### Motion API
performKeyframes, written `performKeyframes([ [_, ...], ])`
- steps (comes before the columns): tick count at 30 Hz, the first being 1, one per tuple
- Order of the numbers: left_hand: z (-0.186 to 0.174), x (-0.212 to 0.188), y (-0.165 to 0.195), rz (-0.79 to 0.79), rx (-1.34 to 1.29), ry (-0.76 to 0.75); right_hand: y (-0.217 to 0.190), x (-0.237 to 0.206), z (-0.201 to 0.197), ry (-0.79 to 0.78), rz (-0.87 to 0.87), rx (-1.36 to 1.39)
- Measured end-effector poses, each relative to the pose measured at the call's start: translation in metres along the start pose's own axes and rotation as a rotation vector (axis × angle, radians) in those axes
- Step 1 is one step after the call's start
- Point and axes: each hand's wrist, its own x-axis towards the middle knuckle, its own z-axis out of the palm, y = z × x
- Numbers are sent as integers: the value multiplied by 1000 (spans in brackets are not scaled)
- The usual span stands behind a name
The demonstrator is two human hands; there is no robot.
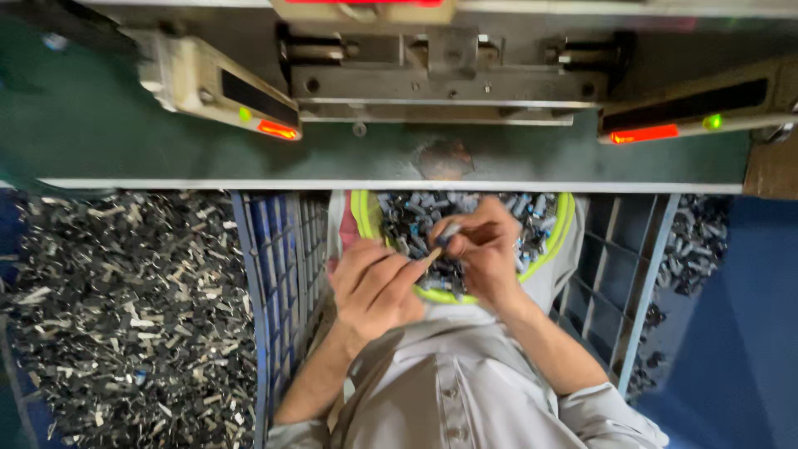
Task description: The person picks small metal components one at a time from a bin on their lap, turns and checks each part in both hands, and places selected parts into the slot of the machine in front of them, occasionally reaching into a larger parts bin beside the machine.
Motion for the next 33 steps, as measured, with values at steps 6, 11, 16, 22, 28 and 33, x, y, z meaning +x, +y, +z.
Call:
performKeyframes([
  [6,0,1,-2,-318,178,23,-77,66,35,-72,-477,-574],
  [11,15,-16,-3,-1048,-648,-50,-109,142,72,-122,-970,-1385],
  [16,20,-40,-8,-1183,-1189,87,-109,161,69,-282,-935,-1375],
  [22,50,-46,-35,-1158,-1073,-40,-106,162,53,-428,-850,-1227],
  [28,61,-48,-32,-1168,-1117,0,-118,158,77,-484,-769,-1198],
  [33,40,-46,-25,-1040,-1061,49,-128,101,83,-220,-1052,-1594],
])
